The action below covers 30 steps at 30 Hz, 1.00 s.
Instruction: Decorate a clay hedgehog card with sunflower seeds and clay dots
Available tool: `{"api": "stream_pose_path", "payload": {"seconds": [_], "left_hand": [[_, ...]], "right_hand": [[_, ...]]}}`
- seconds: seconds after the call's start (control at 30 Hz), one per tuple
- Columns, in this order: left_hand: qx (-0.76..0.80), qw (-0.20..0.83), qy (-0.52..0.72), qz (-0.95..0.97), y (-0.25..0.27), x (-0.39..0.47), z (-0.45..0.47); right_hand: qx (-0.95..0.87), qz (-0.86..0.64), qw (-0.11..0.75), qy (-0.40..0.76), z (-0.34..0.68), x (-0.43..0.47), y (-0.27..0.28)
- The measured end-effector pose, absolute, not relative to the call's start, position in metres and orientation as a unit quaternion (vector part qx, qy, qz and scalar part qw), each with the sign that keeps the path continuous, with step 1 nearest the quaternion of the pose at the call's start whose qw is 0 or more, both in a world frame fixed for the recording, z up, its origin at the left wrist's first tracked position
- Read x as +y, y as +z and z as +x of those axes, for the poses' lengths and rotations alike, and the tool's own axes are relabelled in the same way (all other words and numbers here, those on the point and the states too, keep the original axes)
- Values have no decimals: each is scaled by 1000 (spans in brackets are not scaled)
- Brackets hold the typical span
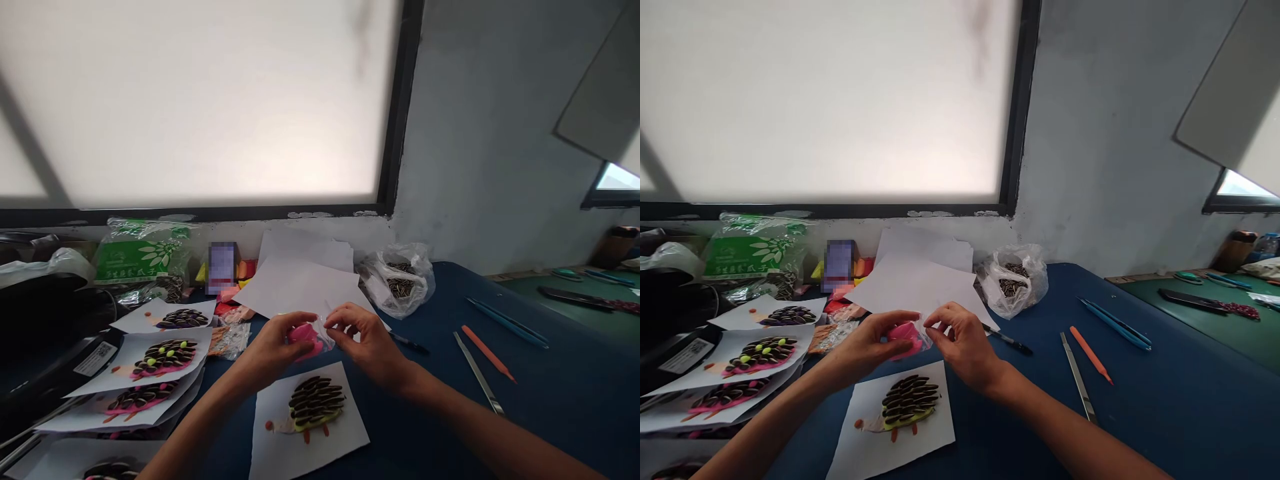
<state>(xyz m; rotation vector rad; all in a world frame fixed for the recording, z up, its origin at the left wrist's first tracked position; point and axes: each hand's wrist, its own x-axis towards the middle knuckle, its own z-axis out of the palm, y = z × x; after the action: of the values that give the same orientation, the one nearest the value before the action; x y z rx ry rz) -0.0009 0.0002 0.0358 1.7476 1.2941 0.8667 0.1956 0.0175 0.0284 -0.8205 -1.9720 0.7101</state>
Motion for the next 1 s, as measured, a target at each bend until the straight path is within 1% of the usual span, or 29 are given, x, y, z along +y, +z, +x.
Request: {"api": "stream_pose_path", "payload": {"seconds": [0.07, 0.13, 0.23, 0.37, 0.5, 0.7, 0.9, 1.0], "left_hand": [[501, 405, 349, 681, 33, 1, -1], [484, 429, 356, 675, 32, 1, -1], [466, 453, 364, 668, 30, 2, -1], [458, 460, 367, 667, 33, 1, 1], [435, 495, 385, 646, 36, 1, 2], [400, 559, 420, 593, 30, 2, 3], [414, 557, 440, 570, 29, 0, 6], [425, 554, 439, 565, 31, -1, 8]], "right_hand": [[-800, -334, 421, 265, 196, 16, 31], [-796, -354, 404, 277, 195, 15, 32], [-771, -364, 386, 352, 195, 15, 30], [-722, -344, 395, 452, 194, 18, 27], [-691, -334, 414, 490, 192, 16, 29], [-707, -327, 425, 461, 191, 11, 31], [-732, -314, 424, 430, 192, 14, 29], [-746, -316, 432, 396, 191, 14, 26]]}}
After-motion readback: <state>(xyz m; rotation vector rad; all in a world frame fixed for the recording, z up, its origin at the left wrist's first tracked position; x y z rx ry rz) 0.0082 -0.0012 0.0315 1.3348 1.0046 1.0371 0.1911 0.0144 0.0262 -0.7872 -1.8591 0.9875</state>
